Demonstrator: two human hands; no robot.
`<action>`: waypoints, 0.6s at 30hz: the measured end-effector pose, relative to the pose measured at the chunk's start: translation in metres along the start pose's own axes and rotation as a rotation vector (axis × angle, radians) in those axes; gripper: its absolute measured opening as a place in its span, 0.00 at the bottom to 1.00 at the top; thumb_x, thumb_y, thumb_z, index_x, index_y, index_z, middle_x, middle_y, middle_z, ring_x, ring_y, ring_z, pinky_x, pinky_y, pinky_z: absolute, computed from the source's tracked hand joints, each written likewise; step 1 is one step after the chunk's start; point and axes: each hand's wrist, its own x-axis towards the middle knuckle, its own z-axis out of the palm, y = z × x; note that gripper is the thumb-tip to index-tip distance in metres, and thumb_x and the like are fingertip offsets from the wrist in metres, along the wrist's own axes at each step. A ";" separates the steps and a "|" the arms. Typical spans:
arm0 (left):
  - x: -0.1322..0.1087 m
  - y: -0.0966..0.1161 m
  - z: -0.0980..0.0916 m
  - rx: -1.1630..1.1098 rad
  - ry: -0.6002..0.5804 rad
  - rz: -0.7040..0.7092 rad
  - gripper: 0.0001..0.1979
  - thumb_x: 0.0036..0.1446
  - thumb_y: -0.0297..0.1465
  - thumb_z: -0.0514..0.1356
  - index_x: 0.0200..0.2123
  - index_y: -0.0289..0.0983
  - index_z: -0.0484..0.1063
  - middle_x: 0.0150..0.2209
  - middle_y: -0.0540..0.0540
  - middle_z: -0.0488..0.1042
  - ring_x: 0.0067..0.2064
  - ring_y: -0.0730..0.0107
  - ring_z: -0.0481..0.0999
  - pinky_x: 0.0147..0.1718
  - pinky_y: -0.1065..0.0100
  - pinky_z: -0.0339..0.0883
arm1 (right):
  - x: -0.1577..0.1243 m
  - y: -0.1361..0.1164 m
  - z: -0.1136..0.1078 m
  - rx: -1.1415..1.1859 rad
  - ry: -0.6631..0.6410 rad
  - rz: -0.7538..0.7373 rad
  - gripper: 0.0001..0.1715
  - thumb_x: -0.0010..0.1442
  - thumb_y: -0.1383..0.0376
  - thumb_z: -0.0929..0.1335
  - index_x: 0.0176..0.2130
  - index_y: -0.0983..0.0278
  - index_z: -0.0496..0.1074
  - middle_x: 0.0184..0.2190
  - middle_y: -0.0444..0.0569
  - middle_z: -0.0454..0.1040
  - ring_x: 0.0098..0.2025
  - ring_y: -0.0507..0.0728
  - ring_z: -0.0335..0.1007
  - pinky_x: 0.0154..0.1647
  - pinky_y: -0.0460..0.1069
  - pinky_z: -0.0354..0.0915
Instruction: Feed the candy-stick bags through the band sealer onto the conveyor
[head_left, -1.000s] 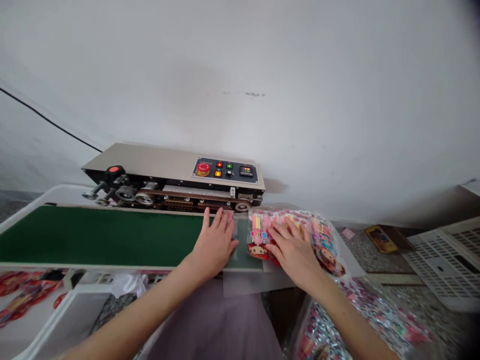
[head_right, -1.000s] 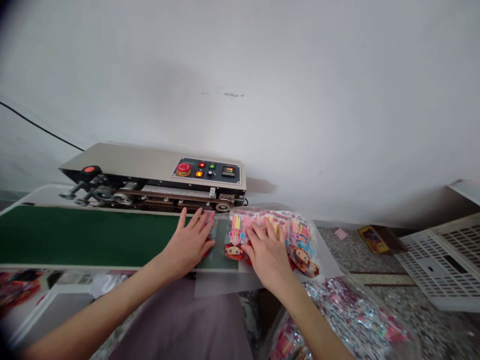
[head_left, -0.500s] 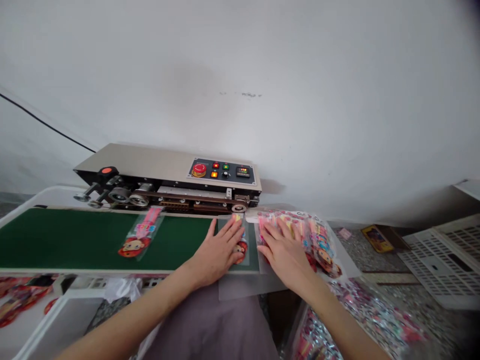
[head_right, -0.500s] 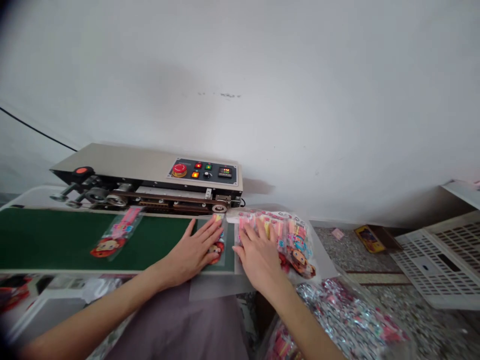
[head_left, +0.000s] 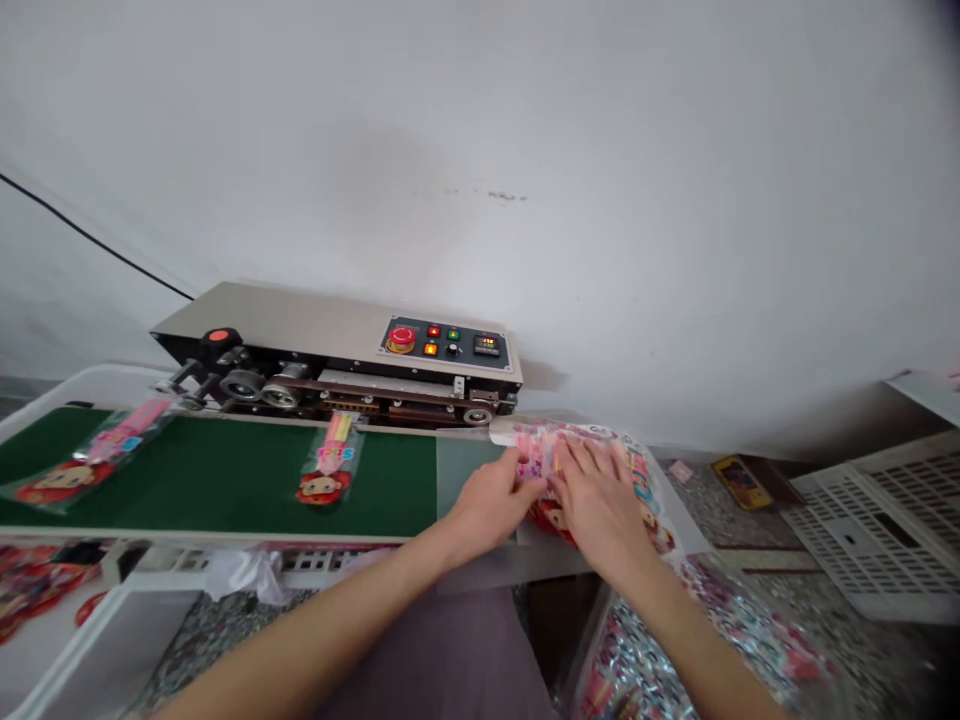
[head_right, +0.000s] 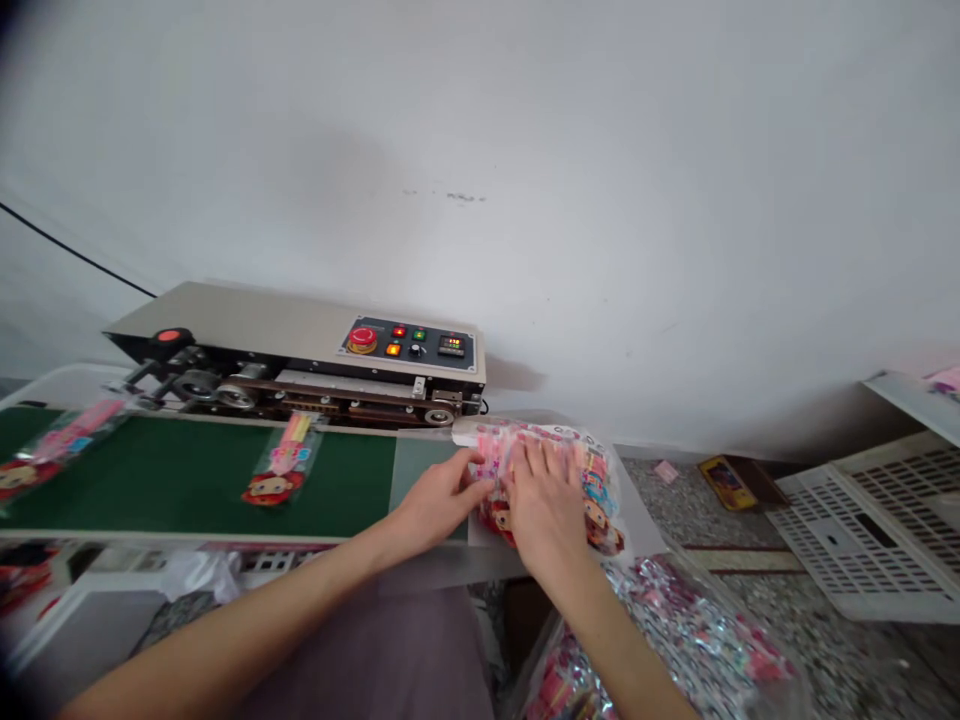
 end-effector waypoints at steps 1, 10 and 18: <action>0.003 -0.002 0.004 -0.038 0.004 -0.020 0.18 0.63 0.38 0.59 0.54 0.39 0.69 0.32 0.49 0.78 0.34 0.61 0.79 0.32 0.67 0.67 | 0.002 -0.005 0.005 -0.007 -0.004 -0.001 0.27 0.69 0.66 0.57 0.63 0.67 0.67 0.63 0.59 0.68 0.65 0.70 0.60 0.66 0.69 0.49; 0.008 -0.033 -0.014 0.098 0.123 -0.084 0.19 0.59 0.25 0.59 0.55 0.37 0.69 0.32 0.50 0.79 0.38 0.63 0.80 0.39 0.66 0.71 | 0.013 -0.007 -0.002 0.058 0.013 0.018 0.26 0.72 0.61 0.56 0.63 0.65 0.67 0.63 0.55 0.69 0.65 0.69 0.60 0.64 0.67 0.53; -0.004 -0.025 0.009 0.409 0.076 0.328 0.23 0.72 0.40 0.47 0.63 0.36 0.64 0.68 0.39 0.63 0.68 0.57 0.60 0.64 0.55 0.59 | -0.022 0.005 0.001 -0.118 0.041 -0.046 0.25 0.70 0.61 0.60 0.59 0.69 0.71 0.61 0.58 0.72 0.65 0.72 0.59 0.67 0.70 0.46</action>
